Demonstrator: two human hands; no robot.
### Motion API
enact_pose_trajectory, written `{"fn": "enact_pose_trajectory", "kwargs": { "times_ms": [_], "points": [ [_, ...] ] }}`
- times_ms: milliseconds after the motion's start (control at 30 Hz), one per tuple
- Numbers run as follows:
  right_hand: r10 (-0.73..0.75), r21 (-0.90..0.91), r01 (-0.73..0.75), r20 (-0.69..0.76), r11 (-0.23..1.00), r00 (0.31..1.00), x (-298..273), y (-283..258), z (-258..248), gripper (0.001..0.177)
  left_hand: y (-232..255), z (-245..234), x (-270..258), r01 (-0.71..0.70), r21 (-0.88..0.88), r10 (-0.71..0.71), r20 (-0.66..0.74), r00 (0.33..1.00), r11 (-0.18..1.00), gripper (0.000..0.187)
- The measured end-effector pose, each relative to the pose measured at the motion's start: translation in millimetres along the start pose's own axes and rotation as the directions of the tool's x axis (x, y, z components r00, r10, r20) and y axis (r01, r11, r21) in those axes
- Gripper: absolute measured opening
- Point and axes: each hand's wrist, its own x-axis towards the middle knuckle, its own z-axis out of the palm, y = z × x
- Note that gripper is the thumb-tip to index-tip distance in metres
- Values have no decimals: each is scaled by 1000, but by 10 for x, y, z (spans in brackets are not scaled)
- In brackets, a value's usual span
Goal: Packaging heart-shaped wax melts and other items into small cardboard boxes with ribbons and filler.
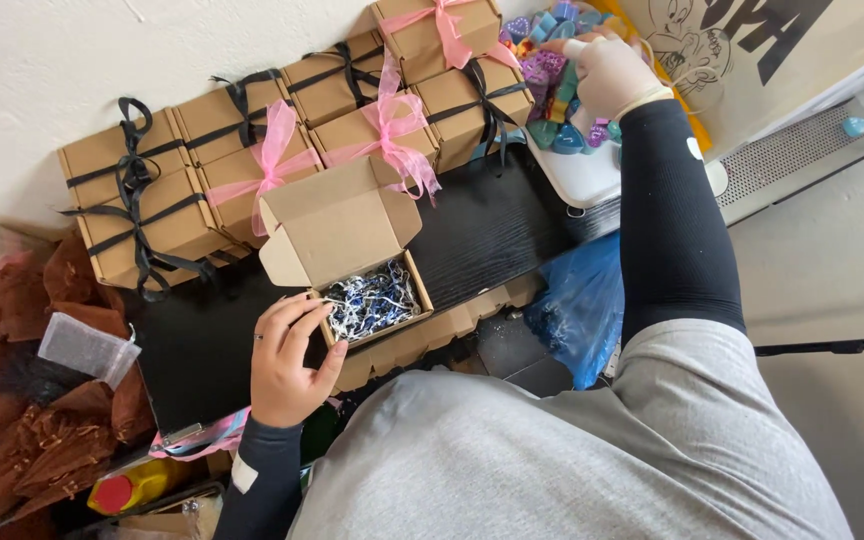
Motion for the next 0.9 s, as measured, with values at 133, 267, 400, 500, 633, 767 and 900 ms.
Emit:
{"fn": "enact_pose_trajectory", "kwargs": {
  "times_ms": [133, 267, 400, 500, 633, 767, 900],
  "points": [
    [-66, -56, 62, -59, 996, 996, -237, 167, 179, 62, 12, 1, 9, 5, 4, -5, 15, 1000, 1000, 36],
    [-47, -36, 46, -39, 998, 998, -477, -239, -87, 76, 18, 6, 42, -12, 22, 11, 38, 999, 1000, 38],
    [-74, -24, 72, -79, 997, 994, -702, -311, -94, 59, 31, 23, 81, -95, 124, 85, 80, 993, 988, 43],
    [-94, 64, 99, -87, 993, 992, -854, -449, -232, 49, -7, 50, 45, -110, 165, 96, 92, 991, 980, 40],
    [2, 240, 7, -37, 971, 999, -775, -685, -621, 52, -33, 57, 38, -101, 169, 84, 102, 991, 980, 35],
    [-48, 128, 95, -324, 987, 945, -410, -350, -341, 49, -41, 63, 36, -88, 154, 72, 108, 992, 984, 33],
    [126, 264, -43, -306, 964, 944, 271, 97, 206, 30, -26, 57, 38, -83, 155, 67, 107, 992, 984, 32]
  ]
}}
